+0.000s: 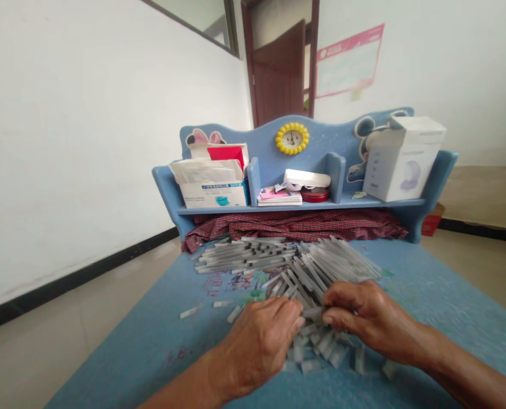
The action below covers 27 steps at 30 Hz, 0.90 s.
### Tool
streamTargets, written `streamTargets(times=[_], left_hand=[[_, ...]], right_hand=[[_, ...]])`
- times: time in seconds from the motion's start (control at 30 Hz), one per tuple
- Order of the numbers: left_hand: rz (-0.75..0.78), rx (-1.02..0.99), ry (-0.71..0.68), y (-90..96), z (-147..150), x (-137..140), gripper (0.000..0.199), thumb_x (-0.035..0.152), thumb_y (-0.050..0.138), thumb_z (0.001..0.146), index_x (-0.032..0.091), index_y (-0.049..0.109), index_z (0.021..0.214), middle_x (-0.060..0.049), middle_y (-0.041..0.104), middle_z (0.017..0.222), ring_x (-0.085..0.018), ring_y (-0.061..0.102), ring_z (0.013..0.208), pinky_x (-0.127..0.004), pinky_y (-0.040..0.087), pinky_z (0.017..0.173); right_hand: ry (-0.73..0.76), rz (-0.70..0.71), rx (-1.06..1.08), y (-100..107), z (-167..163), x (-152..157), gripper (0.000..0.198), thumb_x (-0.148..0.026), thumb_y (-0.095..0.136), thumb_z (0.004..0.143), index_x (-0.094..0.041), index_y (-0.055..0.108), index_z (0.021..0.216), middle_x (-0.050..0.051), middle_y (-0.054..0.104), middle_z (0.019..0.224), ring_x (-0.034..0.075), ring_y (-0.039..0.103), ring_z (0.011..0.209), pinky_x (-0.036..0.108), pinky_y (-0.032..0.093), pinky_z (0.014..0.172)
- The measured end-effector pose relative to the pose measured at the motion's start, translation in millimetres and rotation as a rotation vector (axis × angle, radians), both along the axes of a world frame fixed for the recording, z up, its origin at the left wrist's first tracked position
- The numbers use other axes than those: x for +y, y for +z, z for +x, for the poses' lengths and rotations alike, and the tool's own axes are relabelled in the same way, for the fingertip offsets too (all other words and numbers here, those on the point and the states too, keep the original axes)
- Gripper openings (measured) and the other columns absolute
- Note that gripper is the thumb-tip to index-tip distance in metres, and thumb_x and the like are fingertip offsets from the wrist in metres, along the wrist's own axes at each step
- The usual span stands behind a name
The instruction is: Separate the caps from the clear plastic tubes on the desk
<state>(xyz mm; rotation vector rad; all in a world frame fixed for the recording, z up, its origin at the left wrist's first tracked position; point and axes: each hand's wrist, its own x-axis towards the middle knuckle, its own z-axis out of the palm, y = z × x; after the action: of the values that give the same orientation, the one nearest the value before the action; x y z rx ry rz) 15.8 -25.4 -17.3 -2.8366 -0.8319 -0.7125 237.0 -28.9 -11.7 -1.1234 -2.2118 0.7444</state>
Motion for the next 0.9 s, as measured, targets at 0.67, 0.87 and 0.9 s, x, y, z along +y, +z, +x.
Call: streamTargets(times=[0.67, 0.87, 0.9], left_hand=[[0.004, -0.013, 0.013, 0.1, -0.7, 0.6, 0.020, 0.015, 0.036, 0.094, 0.013, 0.055, 0.091, -0.004, 0.061, 0.072, -0.017, 0.060, 0.065, -0.028, 0.049, 0.057], [0.005, -0.003, 0.026, 1.8, 0.2, 1.0, 0.020, 0.016, 0.036, 0.094, 0.014, 0.055, 0.089, -0.004, 0.061, 0.072, -0.017, 0.060, 0.065, -0.028, 0.049, 0.058], [0.007, -0.004, 0.025, 1.4, 0.3, 1.2, 0.020, 0.016, 0.036, 0.094, 0.014, 0.055, 0.090, -0.004, 0.061, 0.072, -0.018, 0.060, 0.066, -0.028, 0.049, 0.058]], right_hand=[[-0.001, -0.095, 0.116, -1.7, -3.9, -0.5, 0.020, -0.035, 0.050, 0.089, -0.017, 0.056, 0.084, -0.003, 0.054, 0.060, 0.009, 0.049, 0.054, 0.020, 0.036, 0.050], [-0.075, -0.072, 0.093, -6.2, -6.5, 0.1, 0.042, -0.041, 0.036, 0.094, -0.017, 0.048, 0.061, -0.003, 0.048, 0.050, 0.007, 0.042, 0.042, 0.020, 0.032, 0.042], [-0.068, -0.096, 0.122, -6.4, -6.9, 0.4, 0.037, -0.038, 0.038, 0.094, -0.017, 0.049, 0.065, -0.003, 0.049, 0.052, 0.007, 0.043, 0.043, 0.019, 0.034, 0.043]])
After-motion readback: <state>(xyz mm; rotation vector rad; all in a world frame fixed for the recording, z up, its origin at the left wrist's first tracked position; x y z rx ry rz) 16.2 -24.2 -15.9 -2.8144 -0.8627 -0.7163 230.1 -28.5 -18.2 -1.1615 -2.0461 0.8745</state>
